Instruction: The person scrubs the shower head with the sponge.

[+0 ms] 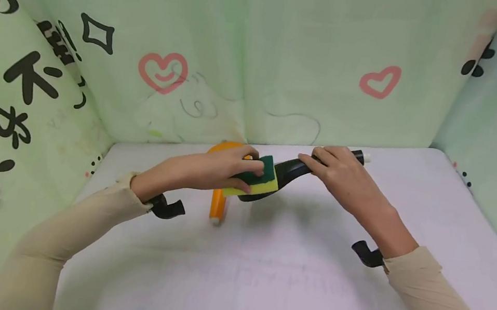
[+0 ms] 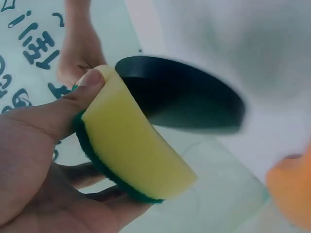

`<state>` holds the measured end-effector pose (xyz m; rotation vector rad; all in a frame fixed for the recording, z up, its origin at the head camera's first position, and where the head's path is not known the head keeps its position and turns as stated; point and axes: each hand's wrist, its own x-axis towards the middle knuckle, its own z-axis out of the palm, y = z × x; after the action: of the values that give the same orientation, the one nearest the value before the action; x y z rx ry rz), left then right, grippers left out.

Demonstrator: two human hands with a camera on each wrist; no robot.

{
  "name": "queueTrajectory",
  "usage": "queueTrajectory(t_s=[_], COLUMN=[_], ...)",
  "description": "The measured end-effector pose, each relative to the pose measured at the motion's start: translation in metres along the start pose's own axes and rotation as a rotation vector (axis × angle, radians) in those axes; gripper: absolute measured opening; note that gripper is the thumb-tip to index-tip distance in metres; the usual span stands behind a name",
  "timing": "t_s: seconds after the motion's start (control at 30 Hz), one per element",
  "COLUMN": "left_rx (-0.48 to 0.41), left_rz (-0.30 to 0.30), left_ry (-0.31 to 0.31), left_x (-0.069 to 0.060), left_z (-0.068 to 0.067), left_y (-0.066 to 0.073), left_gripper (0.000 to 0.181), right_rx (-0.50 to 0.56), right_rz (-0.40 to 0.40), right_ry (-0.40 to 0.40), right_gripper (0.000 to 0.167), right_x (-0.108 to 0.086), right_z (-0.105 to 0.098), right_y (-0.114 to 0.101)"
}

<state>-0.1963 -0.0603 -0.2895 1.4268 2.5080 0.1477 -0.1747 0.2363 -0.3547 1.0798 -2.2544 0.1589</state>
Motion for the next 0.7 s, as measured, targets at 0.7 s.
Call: queueTrajectory(t_s=[0.7], left_rx=[0.462], left_rz=[0.042], left_ry=[0.194], left_x=[0.007], left_z=[0.023], left_y=[0.02], left_gripper=[0.031], right_rx=[-0.003], right_rz=[0.158], right_ry=[-0.077], right_gripper=[0.049], right_x=[-0.009], right_z=[0.0], right_y=[-0.005])
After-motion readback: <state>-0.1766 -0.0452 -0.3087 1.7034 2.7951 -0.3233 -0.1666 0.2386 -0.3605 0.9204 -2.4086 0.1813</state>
